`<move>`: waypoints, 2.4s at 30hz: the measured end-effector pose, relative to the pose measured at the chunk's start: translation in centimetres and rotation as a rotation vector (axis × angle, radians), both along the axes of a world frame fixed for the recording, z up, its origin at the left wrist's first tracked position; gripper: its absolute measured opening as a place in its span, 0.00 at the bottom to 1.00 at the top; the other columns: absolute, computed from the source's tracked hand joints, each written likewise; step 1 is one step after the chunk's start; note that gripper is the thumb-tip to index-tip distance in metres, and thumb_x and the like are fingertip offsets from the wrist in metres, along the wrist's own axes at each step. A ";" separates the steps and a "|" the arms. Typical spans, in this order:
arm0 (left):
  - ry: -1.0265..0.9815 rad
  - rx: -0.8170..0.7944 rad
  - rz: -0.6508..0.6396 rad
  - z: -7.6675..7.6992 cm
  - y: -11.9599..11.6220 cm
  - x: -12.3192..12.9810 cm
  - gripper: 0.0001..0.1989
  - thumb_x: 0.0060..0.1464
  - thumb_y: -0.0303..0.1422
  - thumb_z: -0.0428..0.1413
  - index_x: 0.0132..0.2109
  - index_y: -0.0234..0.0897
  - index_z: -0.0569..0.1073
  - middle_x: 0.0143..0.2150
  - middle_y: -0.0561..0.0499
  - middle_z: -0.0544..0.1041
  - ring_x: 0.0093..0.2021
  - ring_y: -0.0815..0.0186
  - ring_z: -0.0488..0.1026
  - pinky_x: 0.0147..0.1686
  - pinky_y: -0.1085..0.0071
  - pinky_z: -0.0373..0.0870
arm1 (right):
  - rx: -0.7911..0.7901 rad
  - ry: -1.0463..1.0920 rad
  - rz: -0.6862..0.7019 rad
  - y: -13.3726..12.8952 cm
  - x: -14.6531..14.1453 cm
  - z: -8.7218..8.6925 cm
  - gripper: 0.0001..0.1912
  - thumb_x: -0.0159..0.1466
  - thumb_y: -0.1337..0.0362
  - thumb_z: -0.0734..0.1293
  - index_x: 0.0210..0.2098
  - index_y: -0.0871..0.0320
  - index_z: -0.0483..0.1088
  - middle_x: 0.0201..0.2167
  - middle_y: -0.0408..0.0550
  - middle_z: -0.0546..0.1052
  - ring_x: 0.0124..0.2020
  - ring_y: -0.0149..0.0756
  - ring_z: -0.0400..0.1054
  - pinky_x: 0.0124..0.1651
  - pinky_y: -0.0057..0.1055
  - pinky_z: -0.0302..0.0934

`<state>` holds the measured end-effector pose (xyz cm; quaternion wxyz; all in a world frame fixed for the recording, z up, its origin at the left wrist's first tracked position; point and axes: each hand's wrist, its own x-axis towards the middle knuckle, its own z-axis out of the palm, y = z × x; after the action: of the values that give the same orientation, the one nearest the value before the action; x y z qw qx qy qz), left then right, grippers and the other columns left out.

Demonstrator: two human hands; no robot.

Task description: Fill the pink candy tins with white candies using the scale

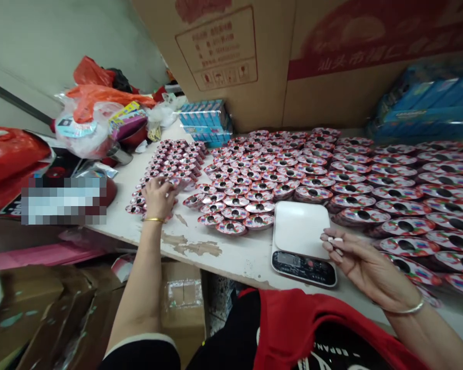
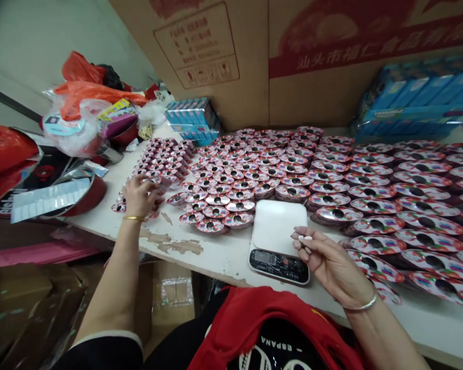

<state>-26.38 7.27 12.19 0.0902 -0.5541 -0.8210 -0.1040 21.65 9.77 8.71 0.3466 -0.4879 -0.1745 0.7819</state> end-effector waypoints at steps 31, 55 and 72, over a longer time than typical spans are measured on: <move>-0.475 0.230 -0.657 -6.9 -5.6 22.2 0.10 0.57 0.29 0.55 0.47 0.38 0.69 0.41 0.47 0.75 0.42 0.64 0.72 0.45 0.66 0.68 | 0.630 -0.390 0.332 2.9 0.5 3.5 0.12 0.58 0.60 0.68 0.37 0.62 0.72 0.21 0.42 0.72 0.21 0.26 0.60 0.26 0.25 0.54; -0.428 0.141 -0.477 -14.4 -9.6 21.2 0.08 0.58 0.33 0.53 0.45 0.38 0.70 0.39 0.48 0.74 0.41 0.63 0.70 0.43 0.66 0.66 | 1.137 -0.900 0.625 5.0 -2.7 2.1 0.08 0.61 0.77 0.64 0.35 0.61 0.72 0.36 0.49 0.73 0.40 0.35 0.67 0.45 0.33 0.60; -0.413 0.127 -0.470 -14.5 -9.6 21.3 0.08 0.58 0.32 0.54 0.45 0.38 0.70 0.38 0.47 0.74 0.41 0.62 0.70 0.42 0.65 0.66 | 1.064 -0.672 0.521 5.2 -2.6 2.0 0.07 0.63 0.72 0.63 0.38 0.61 0.73 0.32 0.47 0.74 0.32 0.31 0.67 0.39 0.31 0.62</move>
<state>-5.10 -2.31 -2.30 -0.0703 -0.6891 -0.6633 -0.2833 19.02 14.93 10.72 0.2667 -0.4094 -0.7454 0.4535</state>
